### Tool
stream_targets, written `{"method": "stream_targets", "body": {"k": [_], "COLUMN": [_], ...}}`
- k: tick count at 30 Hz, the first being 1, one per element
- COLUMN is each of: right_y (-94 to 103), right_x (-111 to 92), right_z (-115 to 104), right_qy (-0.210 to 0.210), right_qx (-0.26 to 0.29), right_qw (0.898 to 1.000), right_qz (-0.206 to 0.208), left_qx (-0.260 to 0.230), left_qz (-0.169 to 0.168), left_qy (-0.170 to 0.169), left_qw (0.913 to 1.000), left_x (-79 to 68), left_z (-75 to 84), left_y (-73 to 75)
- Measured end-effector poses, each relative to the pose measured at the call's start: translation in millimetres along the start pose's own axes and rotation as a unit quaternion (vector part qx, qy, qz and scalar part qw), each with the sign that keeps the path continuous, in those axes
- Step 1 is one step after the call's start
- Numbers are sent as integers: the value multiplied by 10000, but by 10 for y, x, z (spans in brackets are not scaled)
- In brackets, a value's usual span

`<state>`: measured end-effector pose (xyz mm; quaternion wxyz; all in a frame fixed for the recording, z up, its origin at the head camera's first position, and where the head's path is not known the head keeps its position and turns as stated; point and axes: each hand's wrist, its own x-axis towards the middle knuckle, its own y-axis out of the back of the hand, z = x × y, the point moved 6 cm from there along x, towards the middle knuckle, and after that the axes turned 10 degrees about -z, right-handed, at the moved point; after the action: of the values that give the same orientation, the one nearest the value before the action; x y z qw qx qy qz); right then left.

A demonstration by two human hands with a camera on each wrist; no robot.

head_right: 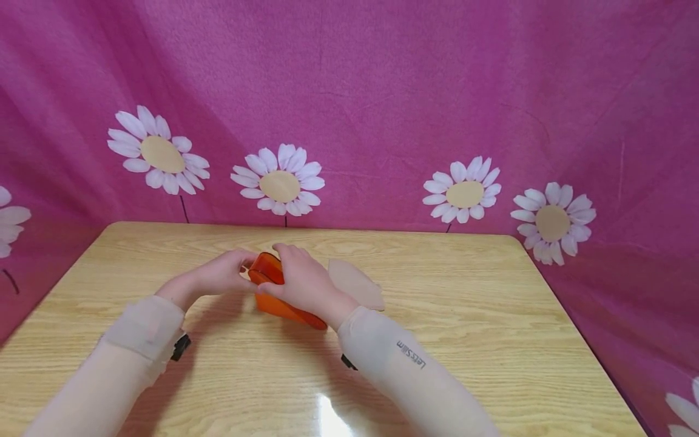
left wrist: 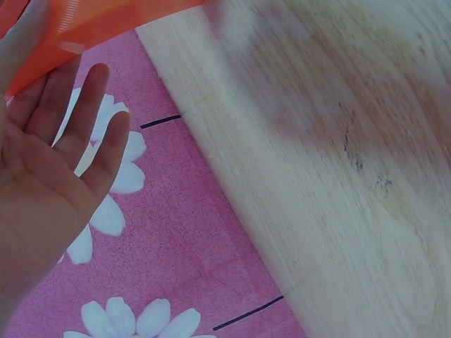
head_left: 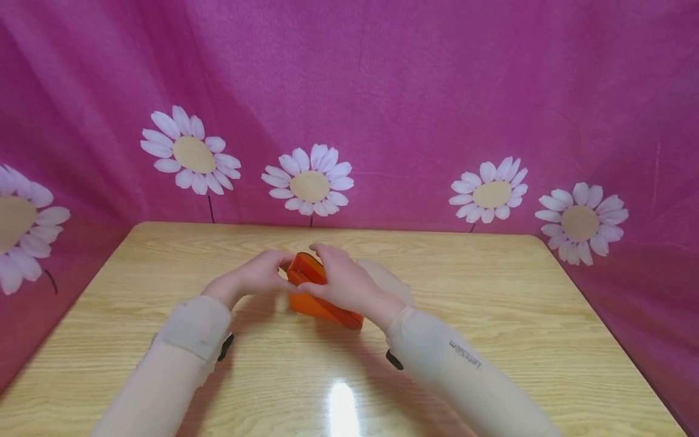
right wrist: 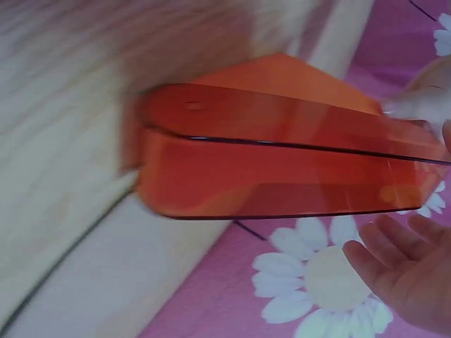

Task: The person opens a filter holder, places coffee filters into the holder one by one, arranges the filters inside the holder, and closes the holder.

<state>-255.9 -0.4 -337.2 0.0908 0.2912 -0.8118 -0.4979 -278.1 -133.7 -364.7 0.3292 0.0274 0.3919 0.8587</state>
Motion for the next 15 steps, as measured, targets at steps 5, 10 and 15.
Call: {"method": "stream_targets", "body": {"k": [5,10,15], "right_y": [88,89,90], "right_x": [72,92,88], "right_z": [-150,-167,-171], "right_qy": [177,126,171], "right_qx": [-221,-223,-163], "right_qw": [9995,9997,9997], "right_qz": [135,43,7], "left_qx": [91,109,199], "left_qz": [42,55,88], "left_qy": [-60,-48,-77], "left_qw": [9999,9999,9997], "left_x": [-14,-46,-58], "left_z": [18,22,19], "left_y": [6,-1,1]}}
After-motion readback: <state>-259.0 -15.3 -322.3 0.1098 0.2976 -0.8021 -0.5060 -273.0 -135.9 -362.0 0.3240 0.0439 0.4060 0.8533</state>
